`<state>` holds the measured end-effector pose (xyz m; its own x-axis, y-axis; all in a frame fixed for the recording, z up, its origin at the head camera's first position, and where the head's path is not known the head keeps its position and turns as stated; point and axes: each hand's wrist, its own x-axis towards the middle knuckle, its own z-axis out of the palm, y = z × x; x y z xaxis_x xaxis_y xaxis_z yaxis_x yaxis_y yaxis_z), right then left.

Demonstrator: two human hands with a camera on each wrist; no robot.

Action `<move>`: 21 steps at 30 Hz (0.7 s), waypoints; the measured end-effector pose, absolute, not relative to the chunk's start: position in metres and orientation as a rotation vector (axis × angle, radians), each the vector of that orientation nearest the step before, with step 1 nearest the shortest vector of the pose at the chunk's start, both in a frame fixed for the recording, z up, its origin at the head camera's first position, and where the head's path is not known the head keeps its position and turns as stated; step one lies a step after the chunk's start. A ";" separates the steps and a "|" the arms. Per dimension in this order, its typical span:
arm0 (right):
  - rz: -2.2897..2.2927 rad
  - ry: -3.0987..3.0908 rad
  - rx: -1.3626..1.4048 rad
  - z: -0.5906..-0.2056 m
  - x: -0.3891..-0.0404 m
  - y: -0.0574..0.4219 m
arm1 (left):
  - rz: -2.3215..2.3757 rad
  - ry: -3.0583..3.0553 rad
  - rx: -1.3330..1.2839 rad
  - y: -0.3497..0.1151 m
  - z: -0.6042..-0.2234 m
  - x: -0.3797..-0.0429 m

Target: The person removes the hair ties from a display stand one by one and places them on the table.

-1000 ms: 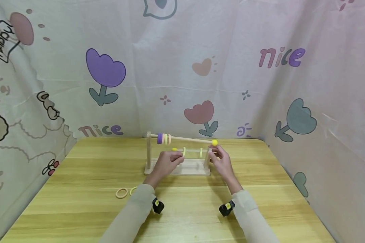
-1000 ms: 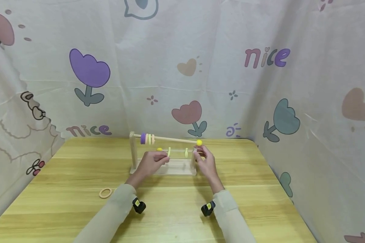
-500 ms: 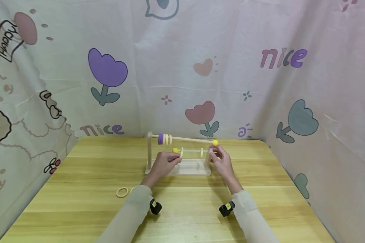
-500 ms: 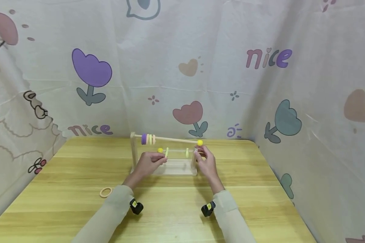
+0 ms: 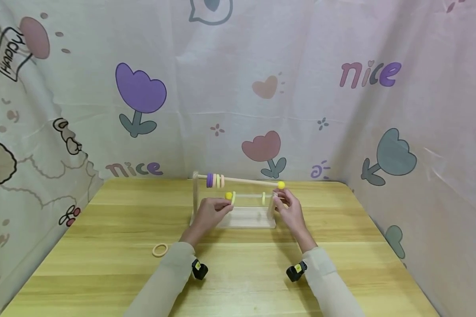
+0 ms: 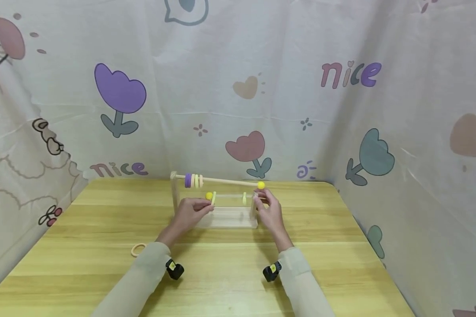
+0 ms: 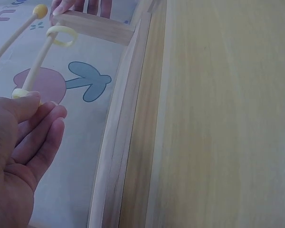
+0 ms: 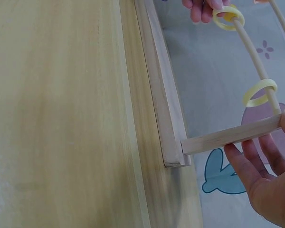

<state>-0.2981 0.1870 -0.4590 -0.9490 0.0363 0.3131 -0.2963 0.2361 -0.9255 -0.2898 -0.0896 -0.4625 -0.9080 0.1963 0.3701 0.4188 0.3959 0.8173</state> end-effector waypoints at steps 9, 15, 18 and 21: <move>1.791 -2.247 0.232 -0.458 -0.297 0.188 | -1.538 -2.439 -0.495 -0.095 -0.462 -0.291; 1.797 -2.251 0.223 -0.457 -0.296 0.188 | -1.562 -2.433 -0.464 -0.100 -0.464 -0.293; 1.792 -2.257 0.209 -0.457 -0.296 0.187 | -1.568 -2.430 -0.451 -0.102 -0.464 -0.293; 1.785 -2.265 0.200 -0.458 -0.296 0.187 | -1.557 -2.428 -0.435 -0.104 -0.465 -0.293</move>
